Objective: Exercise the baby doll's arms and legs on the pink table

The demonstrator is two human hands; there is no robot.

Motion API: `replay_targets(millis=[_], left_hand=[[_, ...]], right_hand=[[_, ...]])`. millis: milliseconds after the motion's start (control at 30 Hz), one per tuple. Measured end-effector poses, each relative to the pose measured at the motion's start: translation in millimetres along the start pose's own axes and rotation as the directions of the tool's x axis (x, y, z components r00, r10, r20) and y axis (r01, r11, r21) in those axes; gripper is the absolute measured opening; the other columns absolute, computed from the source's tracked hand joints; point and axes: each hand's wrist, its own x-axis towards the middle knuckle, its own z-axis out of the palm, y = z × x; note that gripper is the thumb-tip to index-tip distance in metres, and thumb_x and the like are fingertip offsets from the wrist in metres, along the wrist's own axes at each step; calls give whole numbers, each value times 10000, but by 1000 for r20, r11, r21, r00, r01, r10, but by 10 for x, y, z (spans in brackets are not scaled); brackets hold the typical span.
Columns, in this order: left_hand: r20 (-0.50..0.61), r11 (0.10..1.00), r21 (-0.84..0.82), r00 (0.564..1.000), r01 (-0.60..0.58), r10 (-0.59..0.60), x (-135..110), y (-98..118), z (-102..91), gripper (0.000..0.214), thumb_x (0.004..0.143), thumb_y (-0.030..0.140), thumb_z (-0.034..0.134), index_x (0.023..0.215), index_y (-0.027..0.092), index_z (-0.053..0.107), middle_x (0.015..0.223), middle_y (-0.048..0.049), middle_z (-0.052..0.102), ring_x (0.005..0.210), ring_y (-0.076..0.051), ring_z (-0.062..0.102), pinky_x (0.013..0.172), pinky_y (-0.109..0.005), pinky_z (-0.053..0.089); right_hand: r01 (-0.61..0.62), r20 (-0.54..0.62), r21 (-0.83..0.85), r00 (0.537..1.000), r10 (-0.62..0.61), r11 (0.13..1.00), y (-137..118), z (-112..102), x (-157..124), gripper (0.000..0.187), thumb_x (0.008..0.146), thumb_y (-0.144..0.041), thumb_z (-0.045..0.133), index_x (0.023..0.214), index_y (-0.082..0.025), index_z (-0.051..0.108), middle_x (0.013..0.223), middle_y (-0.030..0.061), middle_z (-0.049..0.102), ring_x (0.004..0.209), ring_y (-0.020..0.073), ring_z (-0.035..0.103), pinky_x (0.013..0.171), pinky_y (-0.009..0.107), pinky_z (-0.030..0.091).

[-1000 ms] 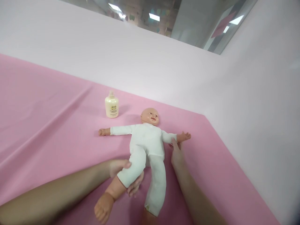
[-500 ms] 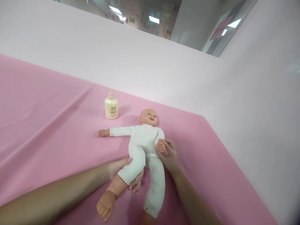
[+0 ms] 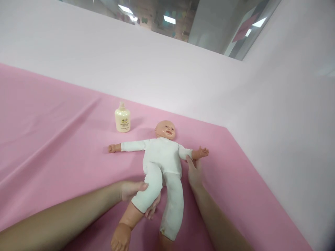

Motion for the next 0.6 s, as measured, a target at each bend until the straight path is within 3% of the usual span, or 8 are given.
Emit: replay_targets(millis=[133,333,400,500,600], left_hand=[[-8,1000,-2,1000,-20,20,32,-22,-26,861,828,1044,758,957,192,759,690,-60,704,642,-260,623,804,-460,602],[-41,999,1,998,-55,55,51,-80,-55,857,819,1066,746,911,214,728,653,-47,689,614,-248,609,779,-438,601],[-71,999,2,997,-40,40,46,-82,-46,851,794,1066,769,894,222,720,656,-46,690,630,-253,621,781,-432,600],[-93,1000,8,995,-18,19,35,-63,-23,842,760,1058,805,880,228,720,685,-50,704,667,-261,641,789,-429,595],[-92,1000,23,996,-9,11,14,-35,-7,843,785,1039,800,932,211,741,723,-59,727,698,-264,659,822,-437,597]], right_hand=[[-103,28,66,994,101,992,-18,12,-32,694,972,-676,817,1494,-227,729,1426,197,829,1340,381,810,1173,615,676],[129,195,-52,974,-117,990,-119,7,-104,439,917,-439,884,1320,-272,844,1397,143,812,1340,348,783,1255,577,622],[150,238,-38,961,-137,988,-145,-8,-102,398,906,-366,872,1297,-294,862,1383,124,805,1322,328,786,1249,554,625],[56,218,28,974,-61,998,-130,1,-79,434,888,-420,896,1295,-280,844,1398,131,803,1351,344,779,1263,578,618],[-99,162,109,983,80,989,-69,44,-52,605,836,-559,948,1345,-267,799,1438,151,812,1373,382,780,1253,615,630]])
